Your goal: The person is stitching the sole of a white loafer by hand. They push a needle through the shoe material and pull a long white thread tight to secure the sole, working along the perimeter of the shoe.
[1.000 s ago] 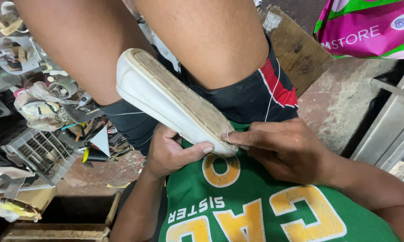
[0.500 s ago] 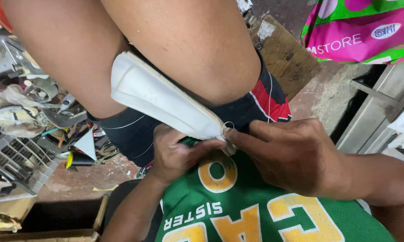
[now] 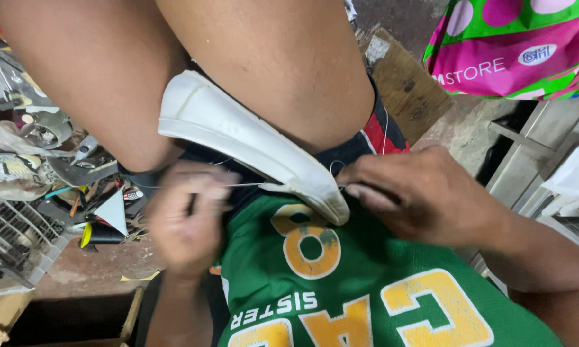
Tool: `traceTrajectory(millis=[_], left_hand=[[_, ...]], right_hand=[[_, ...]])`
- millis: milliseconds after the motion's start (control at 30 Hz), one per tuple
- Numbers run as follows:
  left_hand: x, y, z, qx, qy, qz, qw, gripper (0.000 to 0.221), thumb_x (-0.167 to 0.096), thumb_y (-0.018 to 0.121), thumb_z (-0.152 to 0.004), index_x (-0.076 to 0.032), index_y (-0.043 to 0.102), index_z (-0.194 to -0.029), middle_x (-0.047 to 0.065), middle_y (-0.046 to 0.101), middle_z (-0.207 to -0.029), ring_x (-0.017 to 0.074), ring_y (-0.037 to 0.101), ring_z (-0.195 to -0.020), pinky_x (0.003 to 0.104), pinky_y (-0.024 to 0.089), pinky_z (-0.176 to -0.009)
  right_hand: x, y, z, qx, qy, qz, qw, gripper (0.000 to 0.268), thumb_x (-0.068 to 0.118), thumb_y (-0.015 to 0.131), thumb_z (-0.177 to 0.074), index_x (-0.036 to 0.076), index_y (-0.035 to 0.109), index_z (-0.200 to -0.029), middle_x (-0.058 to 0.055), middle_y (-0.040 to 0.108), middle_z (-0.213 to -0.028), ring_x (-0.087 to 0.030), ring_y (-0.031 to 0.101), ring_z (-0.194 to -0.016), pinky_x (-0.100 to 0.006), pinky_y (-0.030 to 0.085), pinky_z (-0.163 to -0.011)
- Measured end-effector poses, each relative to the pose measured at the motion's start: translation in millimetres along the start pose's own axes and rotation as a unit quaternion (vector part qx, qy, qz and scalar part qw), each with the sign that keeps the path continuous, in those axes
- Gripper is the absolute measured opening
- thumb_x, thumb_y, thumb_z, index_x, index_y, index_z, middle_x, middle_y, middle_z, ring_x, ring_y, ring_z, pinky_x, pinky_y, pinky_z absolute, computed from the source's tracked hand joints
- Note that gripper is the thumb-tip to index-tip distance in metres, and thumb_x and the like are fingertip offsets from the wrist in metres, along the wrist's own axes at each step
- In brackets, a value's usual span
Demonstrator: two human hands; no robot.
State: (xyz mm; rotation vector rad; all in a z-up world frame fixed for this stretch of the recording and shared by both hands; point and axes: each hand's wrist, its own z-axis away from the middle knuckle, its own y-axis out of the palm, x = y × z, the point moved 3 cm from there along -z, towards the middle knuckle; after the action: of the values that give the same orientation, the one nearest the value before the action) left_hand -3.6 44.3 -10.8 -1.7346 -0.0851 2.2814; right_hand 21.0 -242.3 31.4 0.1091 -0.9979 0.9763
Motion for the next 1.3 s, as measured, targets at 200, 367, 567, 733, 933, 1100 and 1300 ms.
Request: traceTrajectory(millis=[200,367,567,733,933,1100,1300], left_hand=[[11.0,-83.9,7.5,-0.147,-0.066,-0.28,0.946,0.015,-0.012,0.063,-0.116,0.001,0.061,-0.109,0.017,0.065,-0.101,0.0198,0.067,-0.091,0.029,0.055,-0.074],[-8.0,-54.1,6.4,-0.074,0.103,-0.355,0.926,0.027,-0.014,0.07,-0.108,-0.001,0.056,-0.127,0.016,0.061,-0.124,0.0239,0.062,-0.11,0.035,0.055,-0.087],[-11.1,-9.3,3.2,0.067,0.174,-0.306,0.934,0.031,-0.017,0.089,-0.087,-0.008,0.068,-0.108,0.007,0.072,-0.095,0.0211,0.063,-0.076,0.033,0.052,-0.067],[12.7,-22.8,6.9,0.055,0.002,0.13,0.99,0.006,-0.014,0.067,-0.102,-0.008,0.065,-0.102,0.008,0.069,-0.093,0.0101,0.057,-0.071,0.023,0.045,-0.061],[65.7,16.1,4.2,0.099,-0.232,0.289,0.923,0.019,-0.018,0.056,-0.104,-0.002,0.066,-0.105,0.002,0.057,-0.076,0.0098,0.041,-0.056,0.022,0.031,-0.046],[94.9,48.5,-31.1,0.209,-0.16,-0.174,0.949,0.027,-0.02,0.064,-0.092,-0.014,0.078,-0.114,0.008,0.078,-0.08,0.0111,0.078,-0.077,0.029,0.058,-0.075],[100.2,57.9,-49.3,0.383,-0.094,-0.056,0.917,0.02,-0.01,0.074,-0.087,-0.011,0.08,-0.106,0.006,0.084,-0.097,0.0104,0.078,-0.093,0.029,0.059,-0.084]], right_hand=[[-21.1,-1.1,-3.9,0.01,-0.006,-0.155,0.988,0.015,0.01,0.062,-0.094,0.006,0.069,-0.107,-0.002,0.078,-0.082,-0.008,0.076,-0.071,-0.026,0.06,-0.06],[-38.9,0.2,-1.2,0.028,0.025,-0.195,0.98,0.011,0.012,0.067,-0.093,0.004,0.069,-0.1,-0.002,0.076,-0.079,-0.007,0.067,-0.067,-0.024,0.054,-0.059],[-38.5,1.0,-4.9,0.028,0.017,-0.239,0.971,0.01,0.01,0.067,-0.094,0.002,0.07,-0.099,-0.003,0.075,-0.08,-0.007,0.065,-0.071,-0.024,0.053,-0.062],[-42.0,4.2,-6.0,0.027,-0.025,-0.224,0.974,0.011,0.014,0.065,-0.093,0.005,0.071,-0.097,-0.002,0.077,-0.075,-0.009,0.071,-0.067,-0.025,0.054,-0.059],[-36.2,6.4,-1.7,0.007,-0.066,-0.183,0.981,0.012,0.014,0.06,-0.095,0.008,0.07,-0.098,-0.002,0.076,-0.074,-0.013,0.074,-0.065,-0.03,0.057,-0.059],[-22.9,-0.2,-0.8,-0.049,-0.091,-0.16,0.982,0.01,0.009,0.061,-0.092,0.005,0.068,-0.099,-0.008,0.073,-0.075,-0.022,0.075,-0.068,-0.035,0.057,-0.063],[-27.1,8.9,3.3,-0.086,-0.131,-0.059,0.986,0.006,0.011,0.067,-0.093,0.006,0.065,-0.096,-0.013,0.068,-0.075,-0.032,0.071,-0.071,-0.04,0.055,-0.062]])
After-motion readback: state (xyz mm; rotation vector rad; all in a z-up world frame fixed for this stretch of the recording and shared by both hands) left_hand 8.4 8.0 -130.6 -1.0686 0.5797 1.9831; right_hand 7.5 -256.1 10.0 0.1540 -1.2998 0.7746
